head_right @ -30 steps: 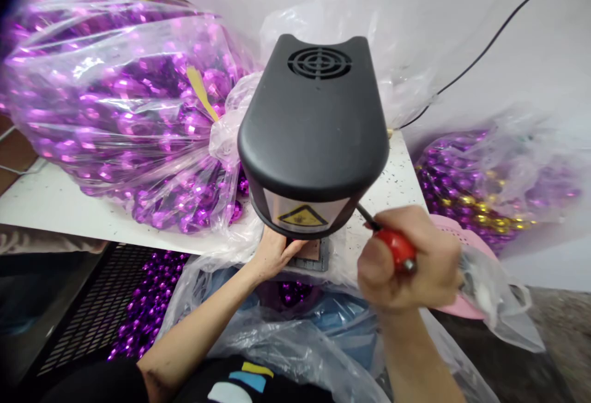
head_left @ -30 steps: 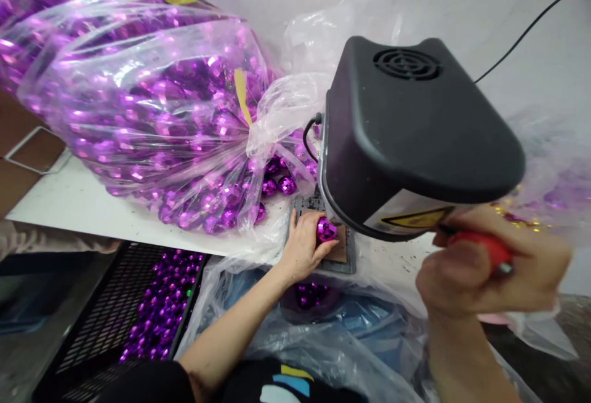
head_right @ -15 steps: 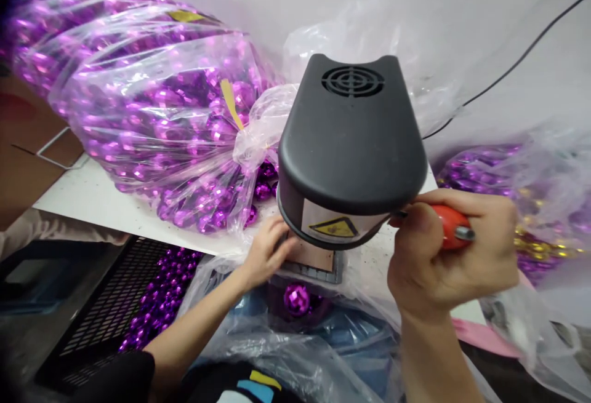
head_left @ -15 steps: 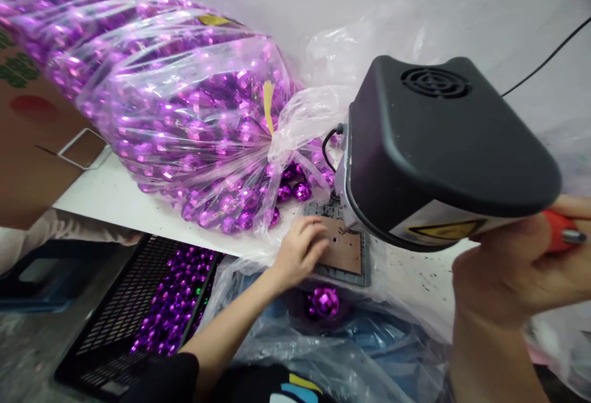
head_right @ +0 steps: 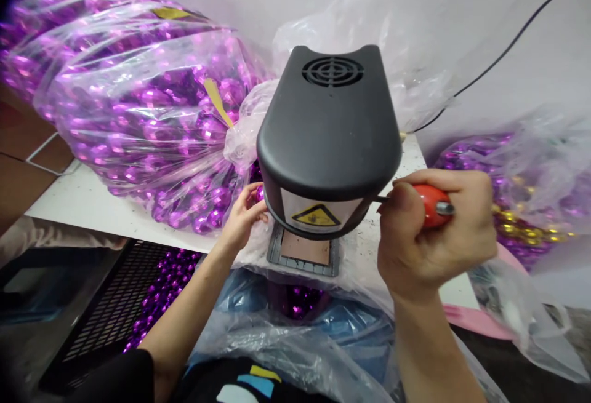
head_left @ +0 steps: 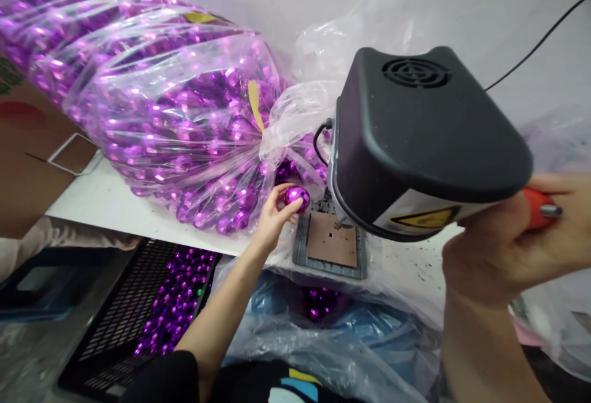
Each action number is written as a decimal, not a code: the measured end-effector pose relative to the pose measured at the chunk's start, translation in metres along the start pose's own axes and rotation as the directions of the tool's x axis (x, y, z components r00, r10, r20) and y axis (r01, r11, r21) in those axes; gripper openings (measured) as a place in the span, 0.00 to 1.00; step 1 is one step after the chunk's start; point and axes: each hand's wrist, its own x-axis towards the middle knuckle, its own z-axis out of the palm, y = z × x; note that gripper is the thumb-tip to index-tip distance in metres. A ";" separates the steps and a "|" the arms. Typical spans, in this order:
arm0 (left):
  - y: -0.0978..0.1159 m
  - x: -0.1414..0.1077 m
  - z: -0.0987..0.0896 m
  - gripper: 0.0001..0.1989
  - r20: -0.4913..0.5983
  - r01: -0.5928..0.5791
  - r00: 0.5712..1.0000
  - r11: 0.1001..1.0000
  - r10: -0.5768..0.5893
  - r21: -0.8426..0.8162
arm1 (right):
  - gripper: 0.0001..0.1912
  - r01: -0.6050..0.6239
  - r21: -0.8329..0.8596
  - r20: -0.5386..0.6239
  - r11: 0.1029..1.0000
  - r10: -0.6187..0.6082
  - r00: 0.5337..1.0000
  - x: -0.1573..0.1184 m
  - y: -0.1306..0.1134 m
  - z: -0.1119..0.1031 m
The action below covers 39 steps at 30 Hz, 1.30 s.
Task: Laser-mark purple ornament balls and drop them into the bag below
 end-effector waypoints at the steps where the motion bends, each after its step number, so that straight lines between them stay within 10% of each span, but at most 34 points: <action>1: 0.001 -0.010 -0.002 0.25 0.096 0.109 0.991 0.979 -0.093 -0.173 | 0.22 -0.008 -0.004 0.005 1.000 0.008 1.000 0.002 0.000 0.001; 6: -0.006 -0.041 -0.003 0.24 0.374 0.467 0.879 0.685 -0.294 -0.559 | 0.27 -0.112 0.019 0.050 0.994 0.110 0.993 0.013 0.002 0.010; 14: -0.011 -0.047 0.002 0.18 0.471 0.576 0.818 0.465 -0.332 -0.673 | 0.23 -0.238 0.074 0.101 0.969 0.230 0.968 0.025 0.012 0.029; 23: -0.009 -0.049 0.025 0.26 0.188 0.297 0.953 0.858 -0.238 -0.419 | 0.23 -0.215 0.059 0.105 0.975 0.208 0.973 0.023 0.011 0.027; 30: -0.015 -0.045 0.025 0.29 0.266 0.376 0.919 0.849 -0.291 -0.371 | 0.20 -0.218 0.114 0.124 0.969 0.204 0.971 0.024 0.010 0.026; 39: -0.031 -0.036 0.040 0.26 0.141 0.079 0.988 0.994 -0.068 -0.079 | 0.19 -0.244 0.156 0.145 0.957 0.222 0.964 0.027 0.005 0.025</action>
